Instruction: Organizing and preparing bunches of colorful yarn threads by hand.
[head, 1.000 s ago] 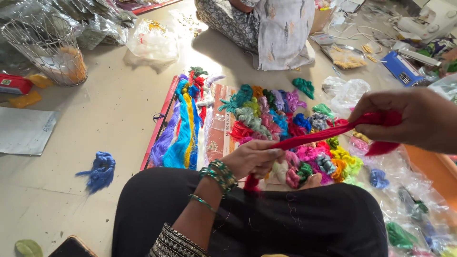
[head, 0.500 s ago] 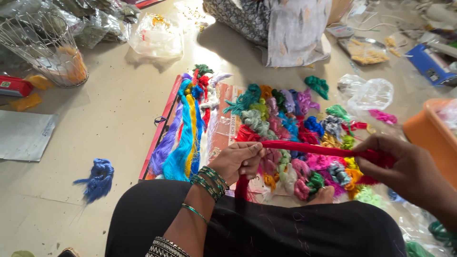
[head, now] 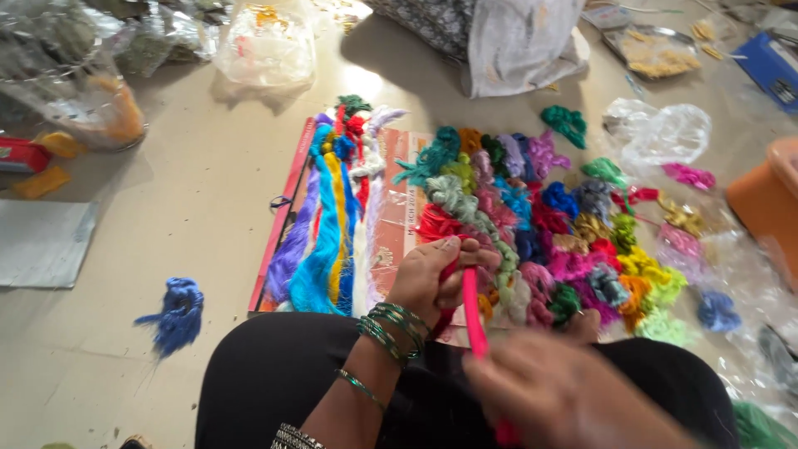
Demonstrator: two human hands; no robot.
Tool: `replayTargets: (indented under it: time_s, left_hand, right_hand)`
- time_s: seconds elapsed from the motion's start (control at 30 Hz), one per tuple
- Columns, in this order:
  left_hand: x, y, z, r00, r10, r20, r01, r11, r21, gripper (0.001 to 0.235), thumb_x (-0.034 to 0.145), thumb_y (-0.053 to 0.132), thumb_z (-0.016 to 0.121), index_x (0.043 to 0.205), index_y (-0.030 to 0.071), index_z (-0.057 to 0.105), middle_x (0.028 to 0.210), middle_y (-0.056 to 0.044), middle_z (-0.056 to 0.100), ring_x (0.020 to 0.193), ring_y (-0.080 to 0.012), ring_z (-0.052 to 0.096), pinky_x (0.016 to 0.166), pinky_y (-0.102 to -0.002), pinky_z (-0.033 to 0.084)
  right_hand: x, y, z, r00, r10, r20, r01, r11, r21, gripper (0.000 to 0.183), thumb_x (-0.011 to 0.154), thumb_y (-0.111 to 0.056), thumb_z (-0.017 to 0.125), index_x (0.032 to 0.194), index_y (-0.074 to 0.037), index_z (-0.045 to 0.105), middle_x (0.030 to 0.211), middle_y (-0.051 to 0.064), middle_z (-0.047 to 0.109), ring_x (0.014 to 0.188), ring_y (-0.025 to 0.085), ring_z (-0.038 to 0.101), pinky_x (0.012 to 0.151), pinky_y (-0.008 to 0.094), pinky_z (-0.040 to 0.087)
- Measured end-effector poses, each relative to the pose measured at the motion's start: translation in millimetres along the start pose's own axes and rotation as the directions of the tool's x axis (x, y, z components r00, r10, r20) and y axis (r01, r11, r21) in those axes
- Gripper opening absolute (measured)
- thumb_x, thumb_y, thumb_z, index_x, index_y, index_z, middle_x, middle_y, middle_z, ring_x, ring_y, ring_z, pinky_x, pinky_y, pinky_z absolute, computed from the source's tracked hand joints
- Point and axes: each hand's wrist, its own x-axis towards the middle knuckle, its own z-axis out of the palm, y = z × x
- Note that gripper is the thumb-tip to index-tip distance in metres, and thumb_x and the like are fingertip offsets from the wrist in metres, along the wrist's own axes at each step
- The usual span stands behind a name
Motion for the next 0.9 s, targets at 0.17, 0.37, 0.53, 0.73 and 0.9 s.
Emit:
replayTargets:
  time_s: [0.17,0.37,0.53,0.73,0.9]
  left_hand:
    - [-16,12,14,0.978,-0.063,0.2,0.011,0.968,0.249,0.031,0.11,0.025,0.047,0.112,-0.001,0.064,0.1,-0.017,0.076,0.04,-0.0057,0.032,0.037,-0.024,0.025]
    - [-33,40,22,0.927,-0.133,0.352,0.091,0.987,0.134,0.04,0.111,0.033,0.047,0.111,-0.002,0.065,0.087,-0.013,0.073,0.043,-0.0043,0.032,0.041,-0.022,0.026]
    - [-24,40,10,0.943,-0.141,0.3,0.089,0.979,0.181,0.023,0.109,0.021,0.056,0.11,0.0,0.065,0.075,-0.005,0.064,0.043,-0.0027,0.031,0.04,-0.022,0.024]
    - [-15,32,10,0.963,-0.128,0.236,0.11,0.99,0.088,0.012,0.107,0.014,0.059,0.106,0.003,0.064,0.07,0.0,0.059,0.042,-0.0023,0.031,0.04,-0.022,0.023]
    - [-13,28,6,0.992,-0.006,0.123,0.002,1.0,0.03,0.017,0.106,0.016,0.058,0.104,0.0,0.065,0.07,-0.001,0.058,0.043,-0.0041,0.033,0.041,-0.022,0.026]
  right_hand:
    - [43,39,-70,0.866,0.465,-0.184,-0.273,0.748,0.605,0.021,0.092,-0.014,0.065,0.112,-0.007,0.067,0.1,0.004,0.065,0.083,0.015,0.068,0.075,0.033,0.057]
    - [51,128,-12,0.828,0.443,-0.343,-0.089,0.708,0.7,0.015,0.102,0.003,0.058,0.113,-0.004,0.067,0.111,0.004,0.068,0.104,0.011,0.064,0.091,0.026,0.053]
    - [36,152,29,0.844,0.454,-0.285,0.012,0.515,0.857,0.014,0.105,0.003,0.057,0.103,-0.004,0.069,0.116,0.007,0.067,0.105,0.013,0.064,0.089,0.028,0.056]
    - [46,131,31,0.854,0.487,-0.183,-0.266,0.711,0.65,0.023,0.098,-0.003,0.058,0.119,-0.003,0.069,0.123,0.008,0.066,0.109,0.016,0.066,0.087,0.03,0.056]
    - [54,113,26,0.773,0.561,0.296,-0.467,0.187,0.864,0.049,0.097,-0.02,0.059,0.143,-0.005,0.054,0.135,0.005,0.066,0.12,0.013,0.063,0.101,0.032,0.052]
